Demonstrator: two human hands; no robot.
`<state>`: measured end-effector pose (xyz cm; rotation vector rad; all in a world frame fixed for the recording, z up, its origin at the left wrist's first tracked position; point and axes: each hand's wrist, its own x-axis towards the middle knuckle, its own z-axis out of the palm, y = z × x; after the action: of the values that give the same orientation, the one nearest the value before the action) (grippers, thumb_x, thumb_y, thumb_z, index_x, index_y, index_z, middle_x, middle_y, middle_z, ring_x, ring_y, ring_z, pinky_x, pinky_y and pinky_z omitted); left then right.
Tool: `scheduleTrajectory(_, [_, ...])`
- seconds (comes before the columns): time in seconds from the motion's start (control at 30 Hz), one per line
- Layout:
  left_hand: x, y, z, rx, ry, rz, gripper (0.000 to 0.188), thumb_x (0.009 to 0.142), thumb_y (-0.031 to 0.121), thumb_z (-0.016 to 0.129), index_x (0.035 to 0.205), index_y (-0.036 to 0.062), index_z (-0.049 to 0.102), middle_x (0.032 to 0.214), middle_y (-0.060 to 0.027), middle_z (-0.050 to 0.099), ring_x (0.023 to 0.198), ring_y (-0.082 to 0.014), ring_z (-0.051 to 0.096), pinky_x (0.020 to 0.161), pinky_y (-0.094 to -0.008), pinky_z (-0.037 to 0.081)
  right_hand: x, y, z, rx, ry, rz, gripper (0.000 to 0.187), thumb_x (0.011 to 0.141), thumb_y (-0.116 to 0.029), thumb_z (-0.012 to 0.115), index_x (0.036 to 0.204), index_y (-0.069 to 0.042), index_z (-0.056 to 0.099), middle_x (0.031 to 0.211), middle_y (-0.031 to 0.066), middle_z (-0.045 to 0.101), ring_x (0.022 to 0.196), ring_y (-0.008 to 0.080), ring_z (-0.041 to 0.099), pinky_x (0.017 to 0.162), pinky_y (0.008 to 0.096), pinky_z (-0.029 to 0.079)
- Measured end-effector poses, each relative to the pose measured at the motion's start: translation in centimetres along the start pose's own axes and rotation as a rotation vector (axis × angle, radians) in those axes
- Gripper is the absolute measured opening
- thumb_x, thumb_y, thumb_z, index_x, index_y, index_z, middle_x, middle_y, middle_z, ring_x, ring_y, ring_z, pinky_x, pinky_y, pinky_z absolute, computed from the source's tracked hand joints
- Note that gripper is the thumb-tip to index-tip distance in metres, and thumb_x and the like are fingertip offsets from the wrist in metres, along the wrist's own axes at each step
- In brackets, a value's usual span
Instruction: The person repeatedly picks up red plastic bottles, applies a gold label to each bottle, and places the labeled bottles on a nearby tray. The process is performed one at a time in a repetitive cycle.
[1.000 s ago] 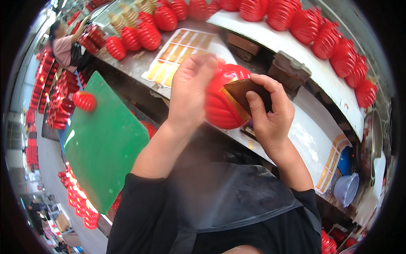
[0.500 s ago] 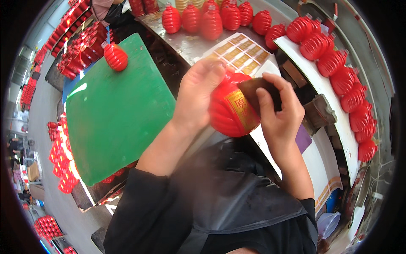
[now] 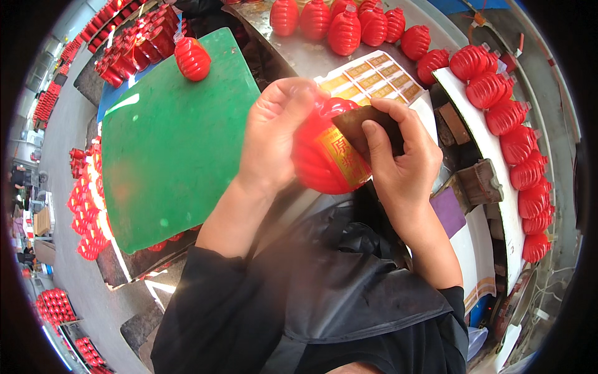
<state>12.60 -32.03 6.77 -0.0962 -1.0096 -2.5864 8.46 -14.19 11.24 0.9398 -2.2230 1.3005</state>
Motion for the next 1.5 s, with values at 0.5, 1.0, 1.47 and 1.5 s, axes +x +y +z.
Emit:
scheduleTrajectory(0.5, [-0.6, 0.5, -1.4, 0.101, 0.056, 0.062, 0.019, 0.103, 0.017, 0.068, 0.116, 0.0026, 0.065, 0.112, -0.0098, 0.073, 0.101, -0.0161, 0.070, 0.094, -0.0331, 0.058, -1.1, -0.2, 1.8, -0.084, -0.038, -0.654, 0.031, 0.080, -0.001, 0.075, 0.111, 0.000, 0.074, 0.108, 0.0146, 0.074, 0.097, 0.0274, 0.075, 0.083, 0.0378, 0.062])
scheduleTrajectory(1.0, [10.8, 18.4, -23.7, 0.896, 0.738, 0.855, 0.024, 0.097, 0.019, 0.077, 0.111, 0.0007, 0.069, 0.105, -0.0068, 0.075, 0.096, -0.0129, 0.069, 0.088, -0.0291, 0.055, -8.8, 14.4, -12.6, 0.427, 0.075, 0.787, 0.037, 0.100, 0.002, 0.062, 0.136, 0.002, 0.061, 0.122, 0.0085, 0.071, 0.107, 0.0135, 0.068, 0.094, 0.0258, 0.053])
scheduleTrajectory(1.47, [17.2, 17.3, -26.7, 1.922, 1.264, 0.921, 0.059, 0.089, 0.037, 0.081, 0.135, 0.0037, 0.064, 0.133, -0.0192, 0.067, 0.126, -0.0355, 0.060, 0.113, -0.0448, 0.041, -14.6, 16.6, -18.0, 0.558, 0.393, 1.016, 0.041, 0.100, 0.002, 0.057, 0.140, 0.001, 0.058, 0.126, 0.0099, 0.070, 0.116, 0.0190, 0.068, 0.102, 0.0323, 0.054])
scheduleTrajectory(1.5, [17.8, 15.7, -24.3, 1.882, 1.149, 1.048, 0.054, 0.092, 0.034, 0.078, 0.136, 0.0053, 0.063, 0.139, -0.0168, 0.063, 0.134, -0.0347, 0.053, 0.116, -0.0460, 0.035, -14.4, 16.8, -18.1, 0.600, 0.361, 1.017, 0.039, 0.099, 0.002, 0.057, 0.138, 0.002, 0.059, 0.125, 0.0099, 0.070, 0.115, 0.0192, 0.068, 0.102, 0.0322, 0.054])
